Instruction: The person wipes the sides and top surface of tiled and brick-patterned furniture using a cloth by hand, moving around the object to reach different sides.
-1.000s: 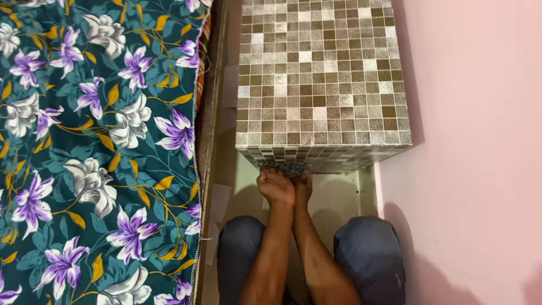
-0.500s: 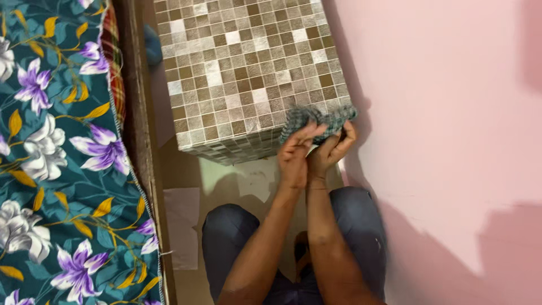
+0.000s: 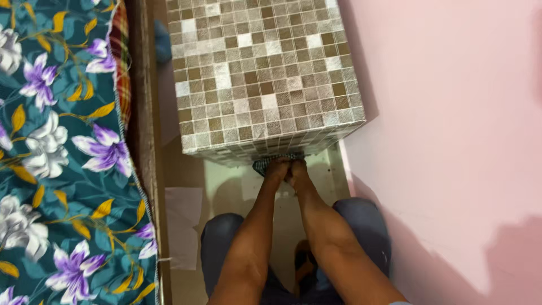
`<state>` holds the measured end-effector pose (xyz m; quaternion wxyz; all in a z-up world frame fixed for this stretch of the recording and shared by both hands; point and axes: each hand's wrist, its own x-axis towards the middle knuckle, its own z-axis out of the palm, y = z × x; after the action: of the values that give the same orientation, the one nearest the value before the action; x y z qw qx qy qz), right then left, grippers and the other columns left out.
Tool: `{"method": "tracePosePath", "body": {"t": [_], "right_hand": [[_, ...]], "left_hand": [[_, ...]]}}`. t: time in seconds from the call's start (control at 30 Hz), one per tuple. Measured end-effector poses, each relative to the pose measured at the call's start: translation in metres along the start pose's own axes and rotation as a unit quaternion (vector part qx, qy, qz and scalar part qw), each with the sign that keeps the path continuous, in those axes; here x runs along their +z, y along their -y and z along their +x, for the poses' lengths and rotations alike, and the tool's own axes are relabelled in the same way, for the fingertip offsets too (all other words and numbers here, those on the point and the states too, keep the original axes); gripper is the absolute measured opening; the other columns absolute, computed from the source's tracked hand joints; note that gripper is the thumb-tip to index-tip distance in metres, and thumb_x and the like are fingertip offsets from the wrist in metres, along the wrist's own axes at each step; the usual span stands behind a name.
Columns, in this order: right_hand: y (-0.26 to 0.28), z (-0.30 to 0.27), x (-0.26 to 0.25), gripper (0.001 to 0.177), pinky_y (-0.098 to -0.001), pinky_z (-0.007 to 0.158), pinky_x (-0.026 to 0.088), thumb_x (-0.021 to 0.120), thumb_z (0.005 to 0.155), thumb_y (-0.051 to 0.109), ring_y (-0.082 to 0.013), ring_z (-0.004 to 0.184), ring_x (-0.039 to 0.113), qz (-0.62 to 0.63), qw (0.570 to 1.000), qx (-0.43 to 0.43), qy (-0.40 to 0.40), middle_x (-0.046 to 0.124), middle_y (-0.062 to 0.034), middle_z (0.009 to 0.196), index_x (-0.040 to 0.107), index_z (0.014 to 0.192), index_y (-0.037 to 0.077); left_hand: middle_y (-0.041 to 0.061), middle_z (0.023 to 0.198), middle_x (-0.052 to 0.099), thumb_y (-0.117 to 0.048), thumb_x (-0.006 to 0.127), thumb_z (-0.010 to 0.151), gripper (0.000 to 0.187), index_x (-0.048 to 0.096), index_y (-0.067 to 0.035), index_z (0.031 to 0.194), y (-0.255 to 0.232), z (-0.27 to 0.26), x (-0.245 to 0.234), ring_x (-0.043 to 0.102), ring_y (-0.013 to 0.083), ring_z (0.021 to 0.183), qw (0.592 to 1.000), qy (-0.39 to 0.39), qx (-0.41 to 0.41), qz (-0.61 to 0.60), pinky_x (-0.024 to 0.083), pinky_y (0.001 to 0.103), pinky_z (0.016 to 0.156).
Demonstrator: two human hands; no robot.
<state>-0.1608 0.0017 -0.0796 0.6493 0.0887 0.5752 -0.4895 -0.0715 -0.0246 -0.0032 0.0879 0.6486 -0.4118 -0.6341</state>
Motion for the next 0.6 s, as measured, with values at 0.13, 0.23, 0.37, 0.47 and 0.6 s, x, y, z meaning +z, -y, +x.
{"method": "tracePosePath", "body": {"t": [0.13,0.23,0.37,0.47,0.6], "right_hand": [[-0.003,-0.009,0.015,0.020,-0.0340,0.047,0.040,0.046,0.101,0.001,-0.0172,0.065,0.047,-0.047,0.999,-0.003,0.020,0.060,-0.0111,0.090,0.061,0.113,-0.003],[-0.009,-0.034,0.034,0.020,-0.0315,0.047,0.043,0.051,0.101,0.003,-0.0162,0.066,0.052,-0.107,0.994,0.000,0.030,0.064,-0.0105,0.095,0.062,0.117,-0.002],[0.013,-0.107,0.080,0.032,-0.0321,0.074,0.061,0.055,0.101,0.007,-0.0220,0.091,0.069,-0.147,0.963,-0.011,0.224,0.067,-0.0153,0.116,0.055,0.133,0.000],[0.047,-0.173,0.101,0.035,-0.0347,0.084,0.061,0.057,0.101,0.008,-0.0224,0.100,0.070,-0.158,0.914,-0.040,0.372,0.066,-0.0147,0.121,0.055,0.134,0.000],[0.095,-0.266,0.105,0.025,-0.0350,0.100,0.058,0.065,0.103,0.002,-0.0209,0.114,0.068,-0.045,0.817,-0.130,0.559,0.066,-0.0124,0.126,0.057,0.126,0.000]], "left_hand": [[0.013,0.108,0.075,-0.016,0.059,0.091,0.028,0.075,-0.008,0.112,0.001,-0.021,-0.014,0.071,0.0273,0.094,0.996,-0.084,0.006,-0.018,0.056,0.038,0.084],[0.016,0.100,0.073,-0.005,0.053,0.090,0.026,0.074,0.000,0.104,-0.004,-0.051,-0.021,0.068,0.0317,0.088,0.963,-0.205,0.004,-0.172,0.055,0.044,0.079],[0.019,0.113,0.068,-0.003,0.053,0.089,0.025,0.068,0.002,0.108,-0.024,-0.122,-0.041,0.060,0.0325,0.110,0.852,-0.429,0.280,-0.107,0.044,0.043,0.102],[0.019,0.123,0.063,-0.008,0.054,0.098,0.025,0.065,0.001,0.120,-0.039,-0.204,-0.056,0.056,0.0355,0.121,0.775,-0.431,0.459,-0.051,0.042,0.047,0.107],[0.016,0.137,0.060,-0.012,0.062,0.104,0.029,0.063,-0.005,0.132,-0.074,-0.270,-0.083,0.053,0.0354,0.137,0.684,-0.452,0.569,0.070,0.033,0.057,0.122]]}}
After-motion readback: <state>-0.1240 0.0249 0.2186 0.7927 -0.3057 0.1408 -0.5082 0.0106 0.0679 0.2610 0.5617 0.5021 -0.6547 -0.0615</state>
